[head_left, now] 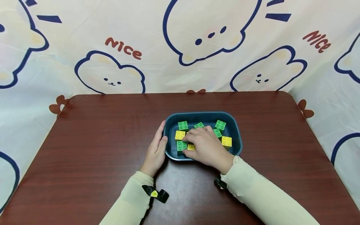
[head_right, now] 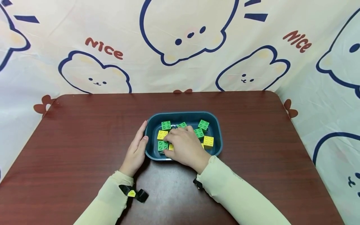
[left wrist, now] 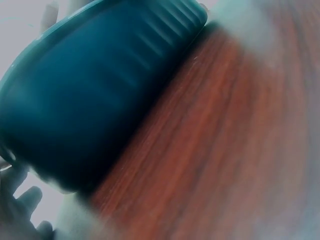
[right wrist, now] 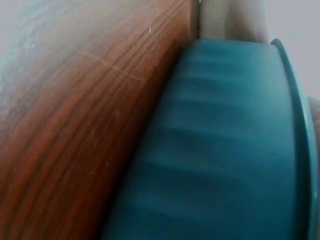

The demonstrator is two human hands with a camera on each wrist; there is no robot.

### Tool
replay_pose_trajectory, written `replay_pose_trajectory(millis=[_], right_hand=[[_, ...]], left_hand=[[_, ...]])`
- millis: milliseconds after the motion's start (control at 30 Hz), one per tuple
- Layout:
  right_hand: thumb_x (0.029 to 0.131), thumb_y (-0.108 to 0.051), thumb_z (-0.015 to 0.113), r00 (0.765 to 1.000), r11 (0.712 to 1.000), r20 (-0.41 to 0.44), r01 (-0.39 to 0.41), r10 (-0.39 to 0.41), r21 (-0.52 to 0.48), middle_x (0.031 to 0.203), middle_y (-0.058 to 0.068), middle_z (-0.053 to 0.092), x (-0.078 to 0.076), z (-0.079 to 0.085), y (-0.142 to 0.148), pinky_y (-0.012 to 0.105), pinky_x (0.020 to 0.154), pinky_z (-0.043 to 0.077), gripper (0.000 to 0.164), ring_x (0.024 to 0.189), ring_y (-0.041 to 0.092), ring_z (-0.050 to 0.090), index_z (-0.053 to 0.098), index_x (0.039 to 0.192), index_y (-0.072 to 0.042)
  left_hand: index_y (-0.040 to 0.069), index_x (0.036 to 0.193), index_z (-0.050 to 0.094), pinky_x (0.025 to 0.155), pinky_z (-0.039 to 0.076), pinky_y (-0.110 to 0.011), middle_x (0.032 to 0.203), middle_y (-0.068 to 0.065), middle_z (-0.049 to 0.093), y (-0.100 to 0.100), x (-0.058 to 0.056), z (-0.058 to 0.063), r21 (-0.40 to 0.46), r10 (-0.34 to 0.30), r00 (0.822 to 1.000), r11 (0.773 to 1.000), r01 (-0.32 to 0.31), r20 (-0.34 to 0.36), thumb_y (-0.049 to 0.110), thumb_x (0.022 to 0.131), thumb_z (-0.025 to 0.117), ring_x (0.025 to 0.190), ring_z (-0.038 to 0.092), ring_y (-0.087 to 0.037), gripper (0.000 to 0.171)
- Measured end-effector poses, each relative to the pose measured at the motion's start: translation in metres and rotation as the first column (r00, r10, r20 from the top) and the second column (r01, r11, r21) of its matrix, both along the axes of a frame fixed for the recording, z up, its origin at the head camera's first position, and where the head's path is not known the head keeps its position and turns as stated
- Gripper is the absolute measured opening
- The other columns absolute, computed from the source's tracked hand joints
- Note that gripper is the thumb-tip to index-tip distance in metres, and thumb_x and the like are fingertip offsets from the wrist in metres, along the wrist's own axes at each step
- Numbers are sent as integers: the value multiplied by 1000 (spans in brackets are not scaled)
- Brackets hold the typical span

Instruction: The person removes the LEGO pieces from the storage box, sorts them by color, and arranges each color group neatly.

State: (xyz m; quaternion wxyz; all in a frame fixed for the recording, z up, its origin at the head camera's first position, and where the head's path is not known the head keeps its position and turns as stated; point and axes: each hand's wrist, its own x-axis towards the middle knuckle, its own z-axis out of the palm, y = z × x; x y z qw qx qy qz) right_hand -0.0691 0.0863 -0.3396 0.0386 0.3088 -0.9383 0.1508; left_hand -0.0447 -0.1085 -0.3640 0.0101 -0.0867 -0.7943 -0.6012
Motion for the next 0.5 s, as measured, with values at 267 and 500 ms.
replay_pose_trajectory(millis=[267,500], right_hand=[[76,-46,72,999,999,11,44,-44,-31,103,-12,66,6,5,4,34,85,33,34,100,8,55,70,104,-26],[77,-44,72,998,992,-26,60,-64,-115,105,-9,66,11,9,8,35,87,34,35,101,9,55,70,105,-24]], left_hand=[[19,149,22,111,18,-40,152,4,24,0,1,1,-11,5,1000,1000,-5,6,9,101,34,137,21,-8,51],[19,149,22,111,18,-41,152,3,24,0,1,-1,6,1,1000,1000,-1,5,9,101,34,137,21,-9,51]])
